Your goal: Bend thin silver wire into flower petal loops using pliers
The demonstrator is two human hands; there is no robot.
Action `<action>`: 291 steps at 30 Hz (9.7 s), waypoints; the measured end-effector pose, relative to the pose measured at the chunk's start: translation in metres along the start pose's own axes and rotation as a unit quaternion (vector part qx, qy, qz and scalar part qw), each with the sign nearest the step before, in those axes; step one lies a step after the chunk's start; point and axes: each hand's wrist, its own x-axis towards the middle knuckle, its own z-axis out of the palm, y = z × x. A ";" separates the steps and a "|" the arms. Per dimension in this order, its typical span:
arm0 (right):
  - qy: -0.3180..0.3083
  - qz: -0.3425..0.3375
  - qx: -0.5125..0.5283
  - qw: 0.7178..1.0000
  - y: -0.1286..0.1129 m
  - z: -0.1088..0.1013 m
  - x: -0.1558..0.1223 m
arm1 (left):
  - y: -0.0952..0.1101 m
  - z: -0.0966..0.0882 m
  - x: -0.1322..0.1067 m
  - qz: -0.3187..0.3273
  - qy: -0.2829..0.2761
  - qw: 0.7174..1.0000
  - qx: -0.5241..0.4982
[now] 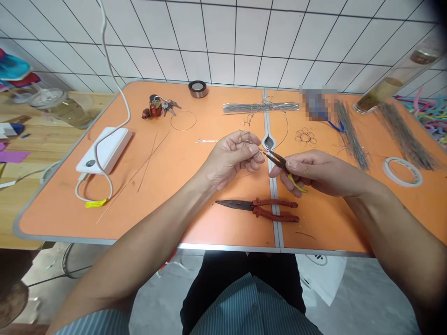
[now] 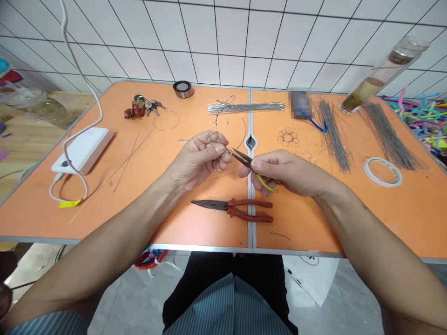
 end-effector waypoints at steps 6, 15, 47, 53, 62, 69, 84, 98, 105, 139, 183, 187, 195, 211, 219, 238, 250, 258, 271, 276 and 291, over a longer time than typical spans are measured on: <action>-0.059 0.010 0.067 0.996 0.008 -0.006 0.009 | 0.001 0.001 0.001 -0.019 -0.016 0.999 -0.030; -0.057 0.018 0.105 0.993 0.012 -0.001 0.011 | 0.000 0.000 0.000 -0.033 -0.007 0.999 -0.024; -0.054 0.027 0.030 0.998 0.010 -0.001 0.009 | 0.003 0.001 -0.001 -0.090 0.014 0.996 0.000; -0.032 0.023 -0.061 0.997 0.003 0.000 0.005 | 0.002 -0.004 0.001 -0.122 -0.003 0.992 0.005; -0.019 0.000 -0.142 0.990 -0.003 -0.002 0.002 | 0.005 -0.005 0.002 -0.139 -0.017 0.990 -0.012; -0.026 0.011 -0.149 0.988 -0.002 -0.003 0.003 | 0.006 -0.003 0.001 -0.149 -0.004 0.988 -0.025; -0.013 -0.006 -0.161 0.987 -0.004 0.000 0.004 | 0.008 0.001 0.000 -0.175 0.015 0.984 -0.020; 0.020 0.001 -0.182 0.983 -0.003 0.004 0.002 | 0.007 0.002 0.000 -0.179 0.015 0.984 -0.018; 0.063 0.008 -0.139 0.988 0.011 0.008 -0.005 | 0.000 0.002 -0.001 -0.042 0.036 0.997 0.052; 0.247 -0.020 -0.067 0.966 -0.028 0.079 0.002 | -0.005 0.022 -0.009 0.132 0.152 0.974 0.102; 0.357 -0.047 -0.327 0.874 -0.011 0.097 0.008 | -0.013 0.021 -0.016 0.224 0.179 0.915 0.285; 0.367 -0.043 -0.353 0.859 -0.008 0.098 0.010 | -0.012 0.022 -0.016 0.217 0.176 0.921 0.271; 0.372 -0.050 -0.357 0.855 -0.007 0.099 0.013 | -0.009 0.023 -0.016 0.202 0.180 0.930 0.250; 0.398 -0.069 -0.432 0.806 -0.001 0.101 0.019 | -0.003 0.027 -0.014 0.174 0.174 0.954 0.170; 0.397 -0.047 -0.480 0.781 0.026 0.087 -0.014 | 0.003 0.020 -0.008 0.098 0.186 0.973 0.098; 0.184 -0.084 -0.598 0.776 0.049 0.102 -0.041 | 0.000 -0.003 0.005 -0.079 0.184 0.978 -0.053; 0.213 -0.107 -0.659 0.713 0.069 0.112 -0.033 | 0.003 -0.006 0.007 -0.090 0.227 0.968 -0.056; 0.274 -0.007 -0.201 0.940 0.056 0.109 -0.059 | 0.008 -0.014 0.011 -0.065 0.246 0.964 -0.079; 0.269 -0.066 0.138 0.951 0.001 0.060 0.008 | 0.012 -0.013 0.009 -0.075 0.203 0.971 -0.101; 0.362 -0.134 0.072 0.920 0.013 0.043 0.052 | 0.010 -0.007 0.005 -0.093 0.179 0.979 -0.032; 0.366 -0.136 0.043 0.920 0.018 0.045 0.052 | -0.006 0.002 0.000 -0.162 0.115 0.980 -0.019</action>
